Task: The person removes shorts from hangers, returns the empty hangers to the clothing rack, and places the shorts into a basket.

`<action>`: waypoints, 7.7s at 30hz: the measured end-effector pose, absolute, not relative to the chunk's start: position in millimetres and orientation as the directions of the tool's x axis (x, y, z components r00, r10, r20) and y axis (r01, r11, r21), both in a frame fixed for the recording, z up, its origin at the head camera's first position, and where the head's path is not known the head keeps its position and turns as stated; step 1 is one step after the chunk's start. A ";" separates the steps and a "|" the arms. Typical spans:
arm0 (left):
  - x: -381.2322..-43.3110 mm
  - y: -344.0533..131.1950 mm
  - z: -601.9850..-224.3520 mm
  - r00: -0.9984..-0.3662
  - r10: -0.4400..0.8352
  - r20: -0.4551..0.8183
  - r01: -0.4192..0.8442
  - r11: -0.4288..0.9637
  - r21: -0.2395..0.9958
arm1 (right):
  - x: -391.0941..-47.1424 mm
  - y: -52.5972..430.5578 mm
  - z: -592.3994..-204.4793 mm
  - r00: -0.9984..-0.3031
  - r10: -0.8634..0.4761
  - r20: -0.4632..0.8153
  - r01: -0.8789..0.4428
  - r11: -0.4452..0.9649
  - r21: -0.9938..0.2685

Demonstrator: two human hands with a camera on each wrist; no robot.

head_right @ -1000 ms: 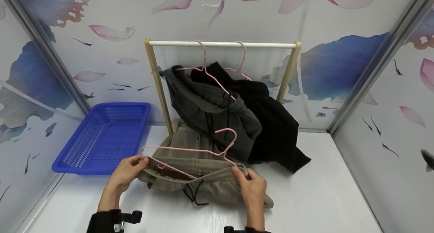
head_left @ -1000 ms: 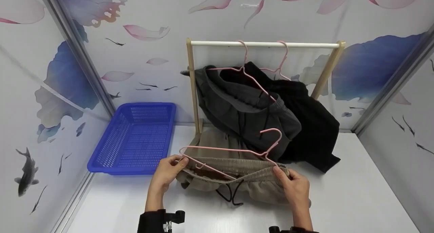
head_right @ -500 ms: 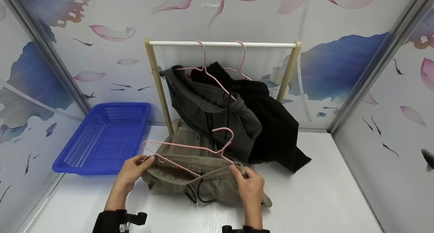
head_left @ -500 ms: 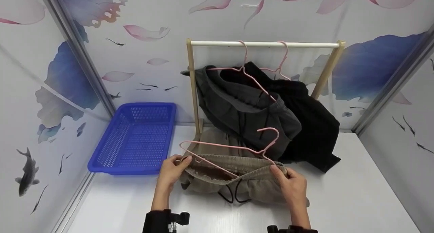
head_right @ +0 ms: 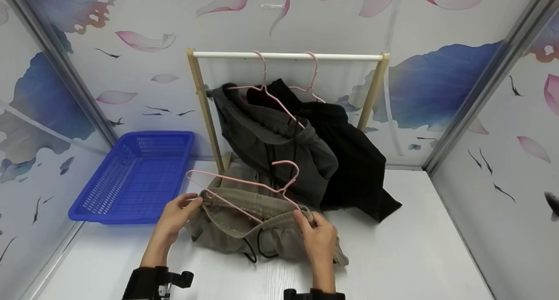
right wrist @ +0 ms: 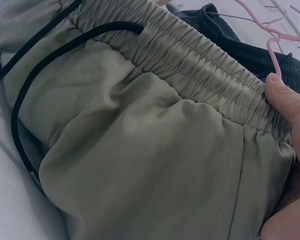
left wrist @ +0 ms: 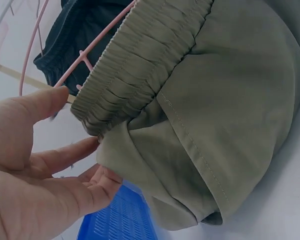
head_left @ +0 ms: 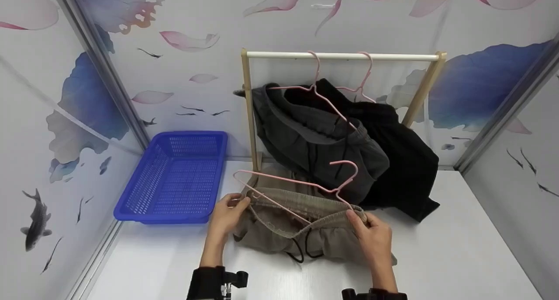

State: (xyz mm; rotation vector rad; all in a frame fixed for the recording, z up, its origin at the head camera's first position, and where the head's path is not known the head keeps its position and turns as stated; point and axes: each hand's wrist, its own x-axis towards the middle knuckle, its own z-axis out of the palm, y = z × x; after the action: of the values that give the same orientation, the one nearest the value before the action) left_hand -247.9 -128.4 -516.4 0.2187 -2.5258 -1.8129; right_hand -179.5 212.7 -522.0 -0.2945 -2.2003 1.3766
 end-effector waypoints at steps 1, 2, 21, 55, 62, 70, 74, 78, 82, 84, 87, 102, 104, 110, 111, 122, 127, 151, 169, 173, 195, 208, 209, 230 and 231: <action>-247.7 -128.0 -516.5 -0.991 -0.122 -0.049 -0.085 0.316 0.945 | -179.7 212.1 -522.1 -0.840 0.441 0.318 -0.096 0.455 -0.885; -247.6 -127.6 -516.3 -0.992 -0.116 -0.040 -0.075 0.317 0.946 | -179.8 211.6 -522.1 -0.840 0.438 0.320 -0.102 0.452 -0.886; -237.1 -99.9 -484.2 -0.794 -0.133 0.593 0.422 0.581 0.696 | -181.3 203.3 -522.2 -0.865 0.402 0.301 -0.107 0.438 -0.892; -231.0 -46.2 -480.9 -0.724 0.298 0.622 0.588 0.737 0.332 | -186.2 191.5 -529.6 -0.827 0.311 0.468 -0.231 0.571 -0.788; -231.1 -40.9 -483.0 -0.730 0.319 0.604 0.596 0.729 0.336 | -187.7 189.3 -531.0 -0.805 0.303 0.510 -0.269 0.580 -0.769; -231.8 -38.4 -485.7 -0.726 0.331 0.602 0.615 0.706 0.353 | -188.2 187.4 -531.7 -0.780 0.286 0.557 -0.304 0.605 -0.736; -232.1 -36.7 -487.6 -0.728 0.340 0.595 0.631 0.671 0.389 | -187.7 186.4 -531.4 -0.780 0.275 0.562 -0.313 0.607 -0.731; -232.6 -35.5 -489.9 -0.738 0.326 0.591 0.644 0.602 0.472 | -187.9 186.3 -531.6 -0.777 0.258 0.574 -0.328 0.612 -0.720; -234.6 -35.1 -494.2 -0.740 0.280 0.612 0.650 0.533 0.542 | -188.5 185.8 -532.5 -0.764 0.235 0.602 -0.337 0.649 -0.682; -235.4 -35.0 -496.1 -0.737 0.261 0.623 0.651 0.520 0.553 | -188.4 185.9 -532.4 -0.759 0.229 0.609 -0.338 0.661 -0.670; -235.5 -35.5 -496.3 -0.735 0.244 0.633 0.652 0.511 0.560 | -188.0 186.5 -531.9 -0.767 0.233 0.597 -0.327 0.660 -0.677; -237.0 -40.3 -492.1 -0.676 0.194 0.711 0.686 0.517 0.512 | -185.3 187.4 -532.4 -0.793 0.219 0.568 -0.297 0.676 -0.674; -237.0 -41.5 -492.1 -0.674 0.193 0.713 0.689 0.511 0.514 | -185.0 187.3 -532.4 -0.790 0.210 0.577 -0.305 0.681 -0.666; -237.8 -45.3 -490.7 -0.665 0.184 0.724 0.697 0.501 0.514 | -184.2 188.1 -532.0 -0.780 0.194 0.595 -0.330 0.680 -0.654; -238.1 -45.9 -490.3 -0.663 0.182 0.726 0.698 0.502 0.511 | -184.0 188.3 -532.0 -0.781 0.193 0.595 -0.335 0.674 -0.658; -237.9 -52.5 -485.4 -0.663 0.164 0.730 0.696 0.493 0.521 | -184.7 194.0 -536.1 -0.789 0.190 0.585 -0.354 0.637 -0.685; -238.9 -55.4 -484.1 -0.658 0.143 0.739 0.694 0.497 0.521 | -184.9 195.8 -536.8 -0.781 0.194 0.594 -0.363 0.633 -0.683; -241.7 -73.5 -477.6 -0.659 0.097 0.746 0.683 0.493 0.539 | -185.5 205.2 -538.1 -0.804 0.213 0.554 -0.349 0.586 -0.732; -243.1 -85.0 -470.7 -0.658 0.065 0.750 0.669 0.508 0.543 | -184.9 206.7 -538.2 -0.824 0.259 0.504 -0.301 0.554 -0.776; -242.3 -88.1 -469.7 -0.675 0.059 0.736 0.655 0.509 0.559 | -184.4 207.5 -539.7 -0.832 0.279 0.479 -0.289 0.520 -0.804; -242.5 -98.9 -465.7 -0.695 0.032 0.718 0.629 0.510 0.586 | -181.9 214.5 -540.8 -0.852 0.356 0.383 -0.190 0.471 -0.861; -243.6 -100.9 -465.7 -0.689 0.032 0.724 0.623 0.537 0.569 | -181.3 225.0 -550.5 -0.903 0.392 0.175 -0.070 0.267 -0.961; -243.7 -101.3 -465.8 -0.689 0.031 0.724 0.623 0.535 0.570 | -181.4 225.6 -551.5 -0.904 0.397 0.158 -0.056 0.257 -0.965; -243.4 -104.5 -463.2 -0.698 0.009 0.716 0.613 0.524 0.591 | -177.2 231.6 -561.2 -0.919 0.394 -0.024 0.120 0.220 -0.968; -243.6 -104.0 -463.5 -0.693 0.009 0.721 0.615 0.529 0.585 | -177.2 231.9 -561.6 -0.919 0.393 -0.026 0.126 0.233 -0.964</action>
State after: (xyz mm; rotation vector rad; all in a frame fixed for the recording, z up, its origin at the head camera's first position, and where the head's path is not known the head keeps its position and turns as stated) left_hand -243.6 -104.0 -463.5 -0.5048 -2.0953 -1.1580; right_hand -177.2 231.9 -561.6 -0.4901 -2.2821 1.7509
